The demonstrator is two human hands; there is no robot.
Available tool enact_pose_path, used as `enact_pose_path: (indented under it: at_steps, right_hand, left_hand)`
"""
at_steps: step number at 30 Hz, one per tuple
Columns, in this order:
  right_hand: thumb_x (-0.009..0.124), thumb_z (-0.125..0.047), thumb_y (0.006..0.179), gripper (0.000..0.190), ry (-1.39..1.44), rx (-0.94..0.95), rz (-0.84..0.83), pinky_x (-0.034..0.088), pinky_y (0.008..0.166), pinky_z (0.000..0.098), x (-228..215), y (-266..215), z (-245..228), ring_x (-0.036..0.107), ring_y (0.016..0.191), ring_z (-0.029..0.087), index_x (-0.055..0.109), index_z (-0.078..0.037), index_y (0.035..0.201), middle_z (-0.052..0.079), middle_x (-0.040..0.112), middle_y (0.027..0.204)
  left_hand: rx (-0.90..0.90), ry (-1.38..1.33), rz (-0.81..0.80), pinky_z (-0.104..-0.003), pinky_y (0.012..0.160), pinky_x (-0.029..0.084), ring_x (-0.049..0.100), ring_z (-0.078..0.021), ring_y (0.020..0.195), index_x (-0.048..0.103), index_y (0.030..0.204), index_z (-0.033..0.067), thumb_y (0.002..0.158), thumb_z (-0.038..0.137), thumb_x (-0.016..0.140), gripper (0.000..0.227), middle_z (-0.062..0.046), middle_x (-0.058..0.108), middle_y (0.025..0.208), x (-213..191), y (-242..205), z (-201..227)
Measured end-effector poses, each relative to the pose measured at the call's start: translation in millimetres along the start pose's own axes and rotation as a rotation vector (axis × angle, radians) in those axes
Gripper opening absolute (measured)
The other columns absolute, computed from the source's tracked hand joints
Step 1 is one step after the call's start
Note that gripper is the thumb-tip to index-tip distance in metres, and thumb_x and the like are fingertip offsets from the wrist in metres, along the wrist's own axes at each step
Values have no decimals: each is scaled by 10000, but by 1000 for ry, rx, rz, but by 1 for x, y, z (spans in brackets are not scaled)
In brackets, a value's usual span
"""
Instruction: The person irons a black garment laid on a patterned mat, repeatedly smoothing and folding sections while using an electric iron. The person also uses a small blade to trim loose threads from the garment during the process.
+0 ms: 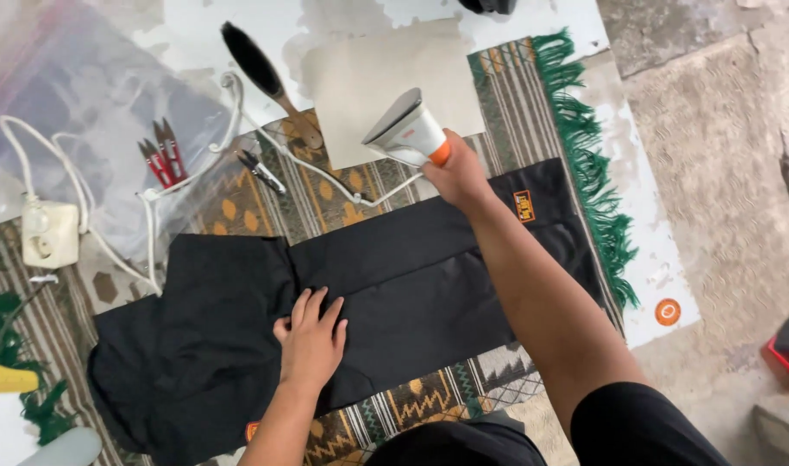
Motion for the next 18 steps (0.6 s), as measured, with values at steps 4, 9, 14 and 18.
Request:
enact_pose_path:
  at_steps: [4,9,14,18]
  right_hand:
    - [669,-163,813,387,-56,-134,25,465,752,384,-10,-10,19,607,990,270,561,-124,1182,77,628,1138]
    - [613,23,710,594,-355,-308,94,512,916,545,-96,-56,121,659,1050,436,675,-137,1279,150,732,1027]
    - [657,-150,870,557,-669,59,-124,427,1021,538,-171,-126,208,503,1284,352,602,-274,1410,59,635,1293]
    - [770,-331,906,398,-628,135,-177,443,1013,489,-182,-128,229,525,1205,333,705,-190,1272,89,648,1189]
  left_hand:
    - [6,75,-5,-503,933,368,409,-199,1467,605,1421,319,954,389,592,473,6,498,1551,17,-10,1]
    - [-155,22,-109,-495,889,400,500,-212,1164,582,1398,279,974,469,588,465,18,537,1205,45,0,-13]
    - [-240,-49,-225,-516,929,426,568,-213,1158,672,1185,302,987,491,593,285,59,565,1190,47,28,-12]
    - [-261,-78,-425,-541,1004,393,624,-187,1220,633,1201,327,1020,437,567,223,76,663,1179,48,36,-15]
Point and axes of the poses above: each hand's wrist, its own y-axis towards the middle knuckle, its own x-axis out of the palm, z = x × y, the point moved 8 cm from there along y, towards the middle knuckle
